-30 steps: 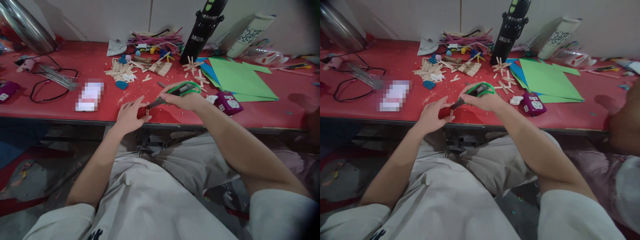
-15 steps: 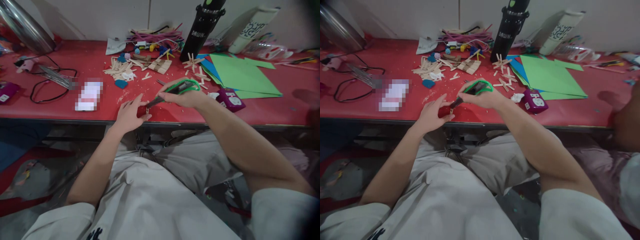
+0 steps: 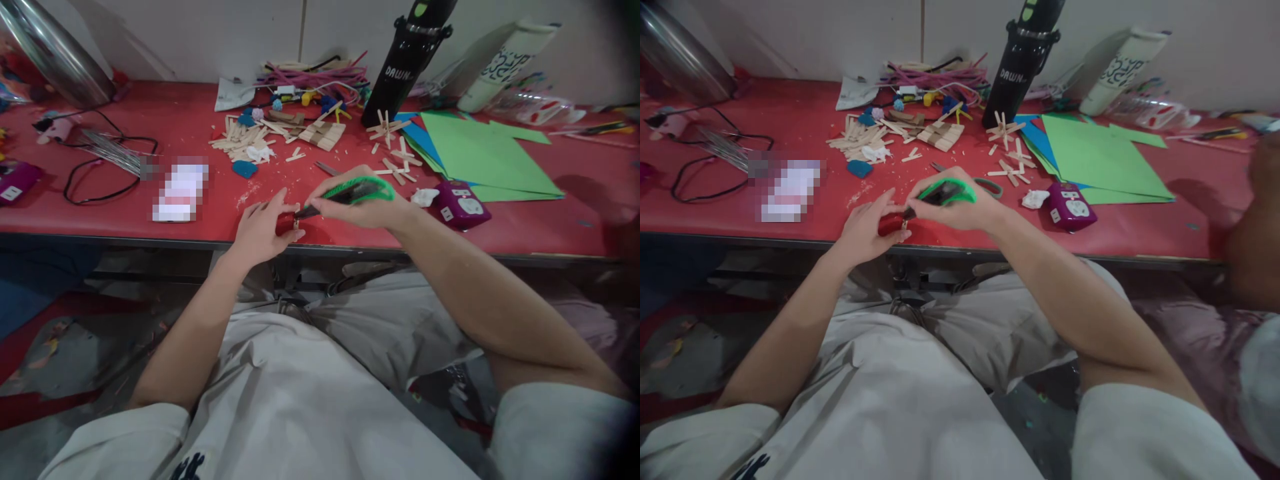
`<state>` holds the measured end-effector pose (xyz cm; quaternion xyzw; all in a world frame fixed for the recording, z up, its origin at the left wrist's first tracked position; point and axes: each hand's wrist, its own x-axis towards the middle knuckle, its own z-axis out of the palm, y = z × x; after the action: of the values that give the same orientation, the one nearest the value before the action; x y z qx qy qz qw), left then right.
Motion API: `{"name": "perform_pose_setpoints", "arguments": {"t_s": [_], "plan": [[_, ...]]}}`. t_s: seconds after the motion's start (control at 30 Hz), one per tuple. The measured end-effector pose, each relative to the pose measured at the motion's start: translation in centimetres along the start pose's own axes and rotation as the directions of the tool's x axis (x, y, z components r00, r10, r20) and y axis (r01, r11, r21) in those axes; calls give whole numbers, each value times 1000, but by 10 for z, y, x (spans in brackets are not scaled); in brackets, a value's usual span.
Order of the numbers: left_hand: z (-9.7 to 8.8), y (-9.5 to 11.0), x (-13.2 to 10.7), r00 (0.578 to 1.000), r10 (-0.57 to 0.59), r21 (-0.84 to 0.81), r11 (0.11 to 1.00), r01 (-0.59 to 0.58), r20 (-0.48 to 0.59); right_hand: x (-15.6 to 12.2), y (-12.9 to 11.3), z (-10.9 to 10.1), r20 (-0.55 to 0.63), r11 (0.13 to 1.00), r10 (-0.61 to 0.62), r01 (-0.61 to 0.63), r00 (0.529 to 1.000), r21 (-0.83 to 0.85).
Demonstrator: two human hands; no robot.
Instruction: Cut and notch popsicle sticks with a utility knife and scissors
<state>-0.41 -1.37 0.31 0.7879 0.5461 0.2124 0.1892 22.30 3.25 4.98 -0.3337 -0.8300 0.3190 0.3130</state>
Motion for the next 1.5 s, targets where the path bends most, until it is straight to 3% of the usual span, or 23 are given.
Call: {"name": "perform_pose_setpoints", "arguments": {"t_s": [0.1,0.27,0.47,0.93,1.27,1.5], "plan": [[0,1,0,999,-40,2,999,40,-1,4,1,0,-48,988,152,-150,987,38],[0,1,0,1000,-28,5,1000,28,-4,3,-6,0,-58,998,53,-54,997,-24],[1,-1,-1,999,-44,15,999,44,2,-6,-11,-5,-92,996,87,-88,992,-12],[1,-2,-3,1000,6,22,1000,-6,-22,-5,-14,-7,62,998,39,-36,997,-55],[3,-2,-1,999,8,23,1000,-7,-32,0,-36,-4,173,995,-5,22,985,-100],[1,1,1,999,-4,37,999,6,-39,8,-45,10,118,996,18,-7,993,-94]]}}
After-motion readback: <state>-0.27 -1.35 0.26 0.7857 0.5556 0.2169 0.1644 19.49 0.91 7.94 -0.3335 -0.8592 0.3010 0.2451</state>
